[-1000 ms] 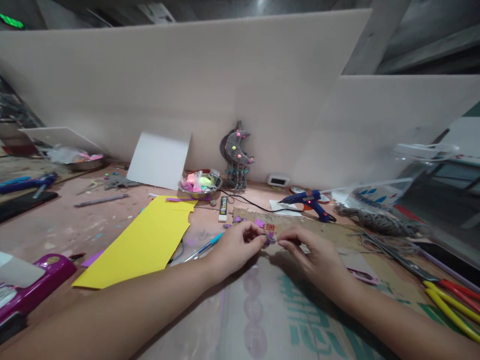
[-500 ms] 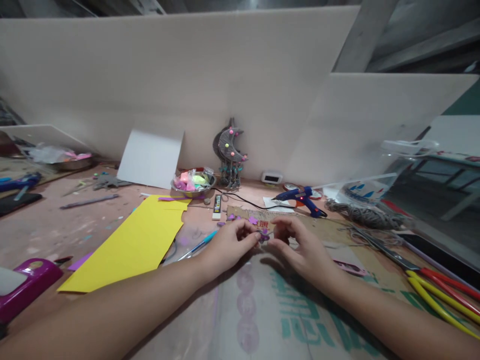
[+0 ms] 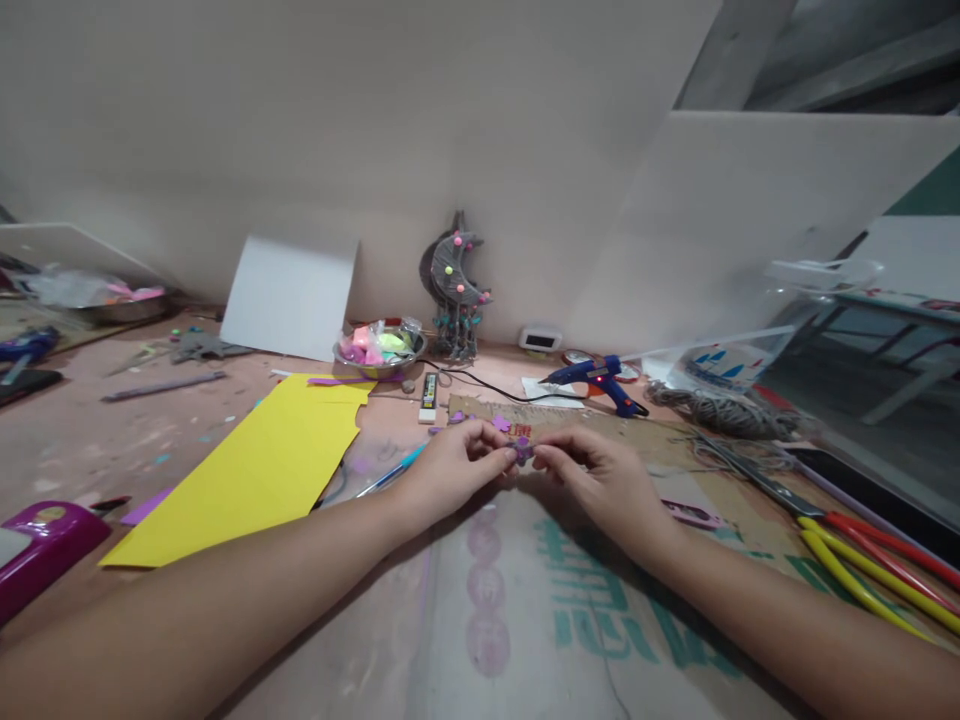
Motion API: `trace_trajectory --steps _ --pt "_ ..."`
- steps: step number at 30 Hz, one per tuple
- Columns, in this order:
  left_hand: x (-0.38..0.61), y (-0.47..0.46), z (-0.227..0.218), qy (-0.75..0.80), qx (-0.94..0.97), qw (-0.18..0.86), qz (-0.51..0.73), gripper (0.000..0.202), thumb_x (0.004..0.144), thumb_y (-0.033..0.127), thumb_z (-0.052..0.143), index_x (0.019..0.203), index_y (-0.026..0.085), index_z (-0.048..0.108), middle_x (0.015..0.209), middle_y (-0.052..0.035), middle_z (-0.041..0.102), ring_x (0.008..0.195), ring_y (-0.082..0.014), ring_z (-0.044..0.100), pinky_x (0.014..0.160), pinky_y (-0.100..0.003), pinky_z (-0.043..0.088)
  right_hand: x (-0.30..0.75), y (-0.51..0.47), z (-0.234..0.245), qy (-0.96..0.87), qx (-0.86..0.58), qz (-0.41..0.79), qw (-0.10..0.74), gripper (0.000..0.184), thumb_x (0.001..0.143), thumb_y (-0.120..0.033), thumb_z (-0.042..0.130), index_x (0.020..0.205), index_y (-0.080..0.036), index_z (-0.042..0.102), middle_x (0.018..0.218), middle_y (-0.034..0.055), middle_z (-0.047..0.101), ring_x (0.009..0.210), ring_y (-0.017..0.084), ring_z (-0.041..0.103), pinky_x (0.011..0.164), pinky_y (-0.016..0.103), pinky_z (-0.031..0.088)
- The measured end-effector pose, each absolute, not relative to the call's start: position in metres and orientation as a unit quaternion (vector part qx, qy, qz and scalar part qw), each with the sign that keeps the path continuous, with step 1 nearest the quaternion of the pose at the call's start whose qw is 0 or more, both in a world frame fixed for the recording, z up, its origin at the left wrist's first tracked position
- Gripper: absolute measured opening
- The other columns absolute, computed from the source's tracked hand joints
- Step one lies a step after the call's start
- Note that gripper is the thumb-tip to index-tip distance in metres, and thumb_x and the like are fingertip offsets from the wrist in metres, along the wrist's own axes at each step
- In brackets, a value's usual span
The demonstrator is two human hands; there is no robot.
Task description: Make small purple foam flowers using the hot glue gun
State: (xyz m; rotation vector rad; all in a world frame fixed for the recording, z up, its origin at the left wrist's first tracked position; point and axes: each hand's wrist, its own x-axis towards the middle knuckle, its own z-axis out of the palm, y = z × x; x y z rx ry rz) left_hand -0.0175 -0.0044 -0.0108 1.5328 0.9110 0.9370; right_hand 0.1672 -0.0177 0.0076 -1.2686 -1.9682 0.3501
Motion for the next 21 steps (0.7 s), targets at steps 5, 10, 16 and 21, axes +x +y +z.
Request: trace_trajectory --steps 5,10,16,21 --pt "-0.0184 -0.0051 -0.0095 0.389 0.650 0.529 0.383 0.023 0.079 0.038 0.056 0.082 0.016 0.051 0.073 -0.0031 0.062 0.064 -0.0114 0.056 0.056 -0.021 0.040 0.1633 -0.0167 0.0102 -0.738 -0.532 0.210 0.359 0.021 0.081 -0.031 0.053 0.080 -0.018 0.069 0.061 0.0002 0.066 0.051 0.012 0.058 0.048 0.022 0.044" --pt "-0.0188 -0.0062 -0.0101 0.377 0.674 0.510 0.380 0.022 0.079 0.038 0.055 0.081 0.016 0.053 0.069 -0.0010 0.060 0.062 -0.0107 0.055 0.055 -0.021 0.041 0.1640 -0.0152 0.0073 -0.730 -0.522 0.281 0.340 0.023 0.081 -0.035 0.053 0.078 -0.018 0.067 0.059 -0.0001 0.065 0.050 0.012 0.058 0.047 0.021 0.045" --pt "-0.0187 -0.0097 -0.0078 0.410 0.732 0.394 0.375 0.028 0.076 0.037 0.059 0.096 0.018 0.059 0.069 0.0015 0.059 0.065 -0.0121 0.055 0.057 -0.022 0.041 0.1636 -0.0152 0.0036 -0.729 -0.528 0.289 0.327 0.024 0.081 -0.037 0.053 0.079 -0.018 0.067 0.056 -0.0004 0.063 0.048 0.012 0.057 0.044 0.020 0.044" --pt "-0.0192 -0.0116 -0.0063 0.421 0.762 0.333 0.363 0.026 0.078 0.036 0.056 0.097 0.019 0.062 0.068 0.0019 0.059 0.064 -0.0123 0.054 0.057 -0.022 0.040 0.1607 -0.0179 0.0052 -0.750 -0.526 0.240 0.322 0.022 0.081 -0.034 0.053 0.077 -0.018 0.068 0.059 0.0003 0.065 0.050 0.012 0.058 0.047 0.021 0.044"
